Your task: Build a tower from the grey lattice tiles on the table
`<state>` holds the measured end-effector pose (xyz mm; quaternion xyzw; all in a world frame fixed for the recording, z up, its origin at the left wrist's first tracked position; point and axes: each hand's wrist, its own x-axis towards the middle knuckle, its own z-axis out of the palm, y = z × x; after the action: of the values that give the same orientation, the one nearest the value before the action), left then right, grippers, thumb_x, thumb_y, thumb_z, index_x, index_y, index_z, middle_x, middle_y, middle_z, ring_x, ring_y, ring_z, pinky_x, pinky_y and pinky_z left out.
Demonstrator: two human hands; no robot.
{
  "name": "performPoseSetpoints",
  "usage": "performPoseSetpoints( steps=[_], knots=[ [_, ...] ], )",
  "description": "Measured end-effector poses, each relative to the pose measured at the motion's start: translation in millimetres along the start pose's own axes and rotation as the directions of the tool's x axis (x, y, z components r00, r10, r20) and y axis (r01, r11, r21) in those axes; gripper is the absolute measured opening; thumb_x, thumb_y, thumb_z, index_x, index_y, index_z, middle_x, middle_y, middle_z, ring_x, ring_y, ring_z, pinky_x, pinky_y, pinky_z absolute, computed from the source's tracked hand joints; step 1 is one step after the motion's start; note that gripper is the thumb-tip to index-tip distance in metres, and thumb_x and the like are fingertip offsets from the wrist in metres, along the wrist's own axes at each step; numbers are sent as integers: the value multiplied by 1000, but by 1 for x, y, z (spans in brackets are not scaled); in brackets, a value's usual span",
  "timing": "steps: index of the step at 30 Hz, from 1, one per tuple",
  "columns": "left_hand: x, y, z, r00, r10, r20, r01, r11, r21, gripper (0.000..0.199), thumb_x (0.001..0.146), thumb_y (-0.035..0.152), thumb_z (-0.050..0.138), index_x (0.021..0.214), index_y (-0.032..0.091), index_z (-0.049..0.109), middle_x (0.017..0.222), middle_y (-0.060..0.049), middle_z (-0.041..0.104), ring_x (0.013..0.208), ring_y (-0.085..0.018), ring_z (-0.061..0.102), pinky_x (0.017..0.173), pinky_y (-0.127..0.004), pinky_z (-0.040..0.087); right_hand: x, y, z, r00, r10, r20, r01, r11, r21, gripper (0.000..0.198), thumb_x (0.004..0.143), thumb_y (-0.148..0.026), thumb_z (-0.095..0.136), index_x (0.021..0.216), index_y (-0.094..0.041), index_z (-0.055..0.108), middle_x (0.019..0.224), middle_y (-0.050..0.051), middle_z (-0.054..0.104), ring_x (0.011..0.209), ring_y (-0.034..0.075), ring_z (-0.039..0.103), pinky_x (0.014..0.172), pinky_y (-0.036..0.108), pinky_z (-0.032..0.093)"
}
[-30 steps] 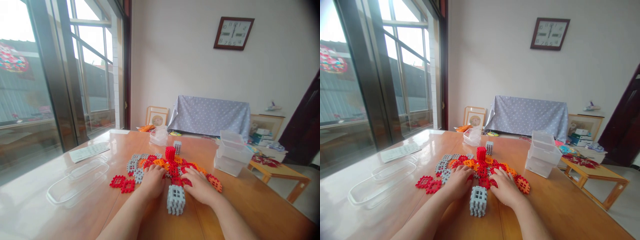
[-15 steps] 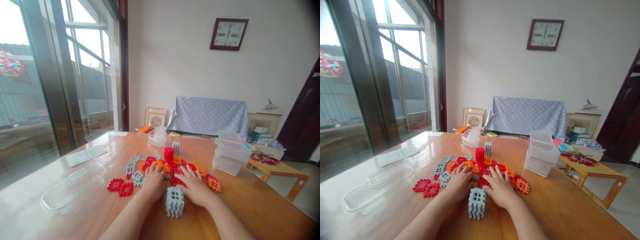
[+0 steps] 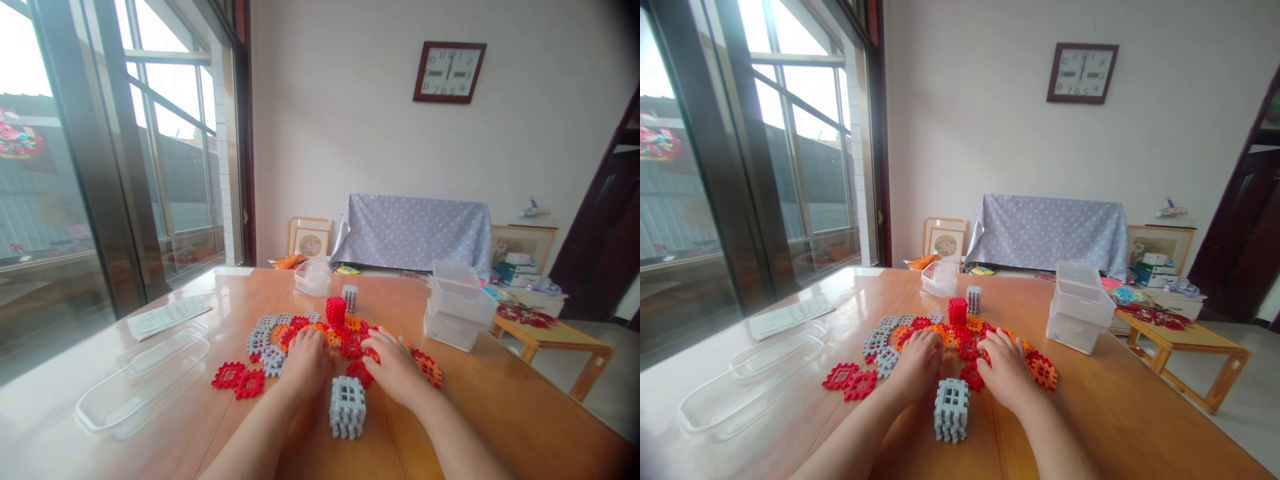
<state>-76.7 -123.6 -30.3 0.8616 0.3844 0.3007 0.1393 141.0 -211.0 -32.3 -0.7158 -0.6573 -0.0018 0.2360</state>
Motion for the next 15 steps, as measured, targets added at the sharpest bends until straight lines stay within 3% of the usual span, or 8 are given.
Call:
performPoseSetpoints(
  steps=[3,6,8,12,15],
  knots=[
    [4,0,-2,993,-114,-39,90,918,-387,24,97,39,47,85,20,56,85,-5,63,84,-21,57,79,-33,42,3,-5,1,982,-78,-172,107,980,169,32,90,-29,53,117,-24,70,137,10,64,137,29,50,117,49,35],
    [6,4,-8,985,-175,8,125,672,-730,34,96,51,50,85,20,55,82,-3,64,79,-18,57,76,-30,44,3,-13,-3,971,1,-238,100,906,411,34,94,-39,53,119,-25,69,127,9,70,123,28,61,108,46,45],
    [5,8,-14,985,-166,44,130,555,-822,37,92,55,56,83,19,57,82,-3,64,78,-16,57,77,-29,44,1,-20,-9,978,74,-193,57,802,595,38,94,-49,55,121,-25,68,123,9,71,116,27,65,103,43,50],
    [0,20,-23,985,-124,120,164,453,-876,39,90,57,61,84,19,58,79,-1,62,70,-12,52,68,-25,40,-7,-37,-22,997,65,-32,-9,554,832,49,90,-59,61,123,-24,67,118,8,73,109,26,67,95,38,53],
    [-4,28,-28,981,-86,173,193,424,-885,38,90,56,61,84,19,57,76,1,58,61,-9,44,59,-22,34,-12,-46,-26,999,10,47,-46,490,871,47,88,-57,65,119,-22,69,104,5,74,92,21,67,80,32,52]
  ],
)
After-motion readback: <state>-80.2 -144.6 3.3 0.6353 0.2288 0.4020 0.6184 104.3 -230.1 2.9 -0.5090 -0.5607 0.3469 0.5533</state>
